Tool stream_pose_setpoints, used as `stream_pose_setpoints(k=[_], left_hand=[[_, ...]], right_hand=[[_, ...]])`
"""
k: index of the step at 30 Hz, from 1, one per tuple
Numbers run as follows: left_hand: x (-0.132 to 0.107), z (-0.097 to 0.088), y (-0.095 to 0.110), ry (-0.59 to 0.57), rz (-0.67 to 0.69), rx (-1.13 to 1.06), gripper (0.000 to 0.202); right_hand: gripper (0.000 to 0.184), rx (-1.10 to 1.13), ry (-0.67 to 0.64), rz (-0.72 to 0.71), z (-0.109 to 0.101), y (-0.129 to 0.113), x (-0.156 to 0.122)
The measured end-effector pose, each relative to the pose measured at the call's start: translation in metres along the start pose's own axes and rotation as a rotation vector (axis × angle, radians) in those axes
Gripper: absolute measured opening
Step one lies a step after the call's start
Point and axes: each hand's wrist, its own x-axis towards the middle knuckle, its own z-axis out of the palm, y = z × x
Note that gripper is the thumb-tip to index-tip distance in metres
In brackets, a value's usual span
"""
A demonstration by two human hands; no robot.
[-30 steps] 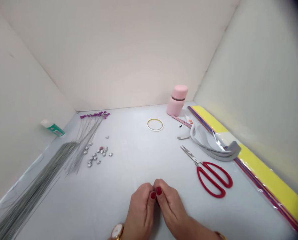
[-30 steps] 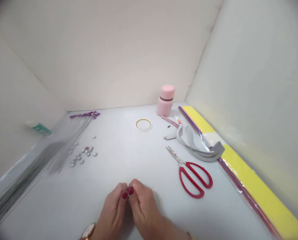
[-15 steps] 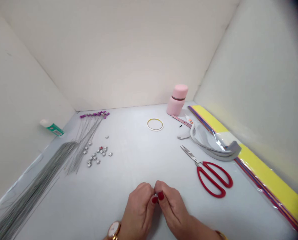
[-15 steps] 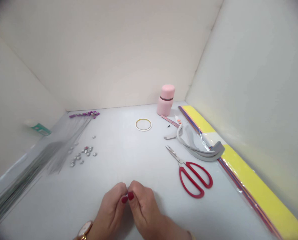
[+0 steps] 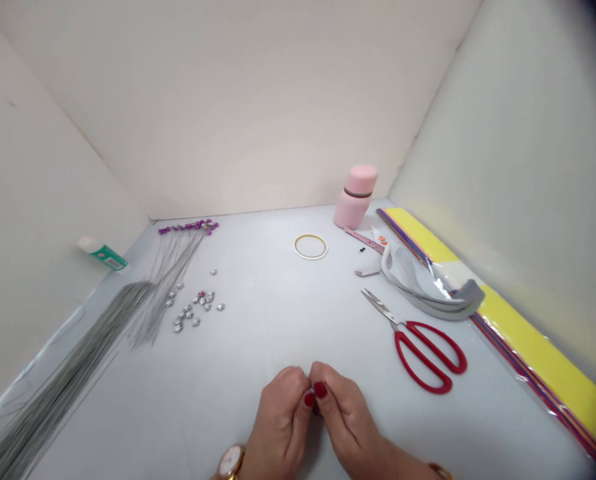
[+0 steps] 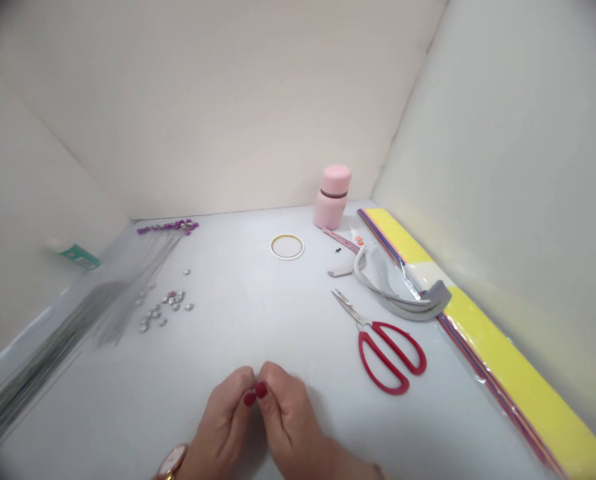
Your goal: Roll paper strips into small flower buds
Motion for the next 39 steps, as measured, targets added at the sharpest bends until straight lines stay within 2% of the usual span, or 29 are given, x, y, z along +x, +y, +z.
stream_pose_setpoints(k=[3, 5, 9, 16, 25, 30, 39], left_hand=[[0.002, 0.0, 0.002, -0.026, -0.128, -0.037, 0.024], [0.002, -0.001, 0.003, -0.001, -0.161, -0.073, 0.023], [0.0, -0.003, 0.002, 0.069, -0.091, -0.027, 0.016], [0.001, -0.003, 0.001, 0.086, -0.019, 0.036, 0.023], [0.001, -0.001, 0.005, 0.059, 0.058, 0.054, 0.021], [0.002, -0.005, 0.006, 0.035, 0.09, 0.024, 0.022], [0.001, -0.003, 0.006, 0.065, 0.112, -0.075, 0.028]], right_hand=[[0.029, 0.008, 0.058, 0.069, 0.002, 0.002, 0.001], [0.028, 0.003, 0.081, 0.087, 0.002, 0.003, 0.002], [0.026, -0.025, 0.069, 0.048, 0.0, 0.003, 0.001], [0.027, -0.017, 0.026, 0.019, 0.0, 0.001, 0.003], [0.026, -0.068, -0.004, -0.049, -0.004, -0.002, 0.003], [0.024, -0.078, -0.021, -0.121, -0.006, -0.004, 0.004], [0.025, -0.028, -0.04, -0.143, -0.006, -0.007, 0.0]])
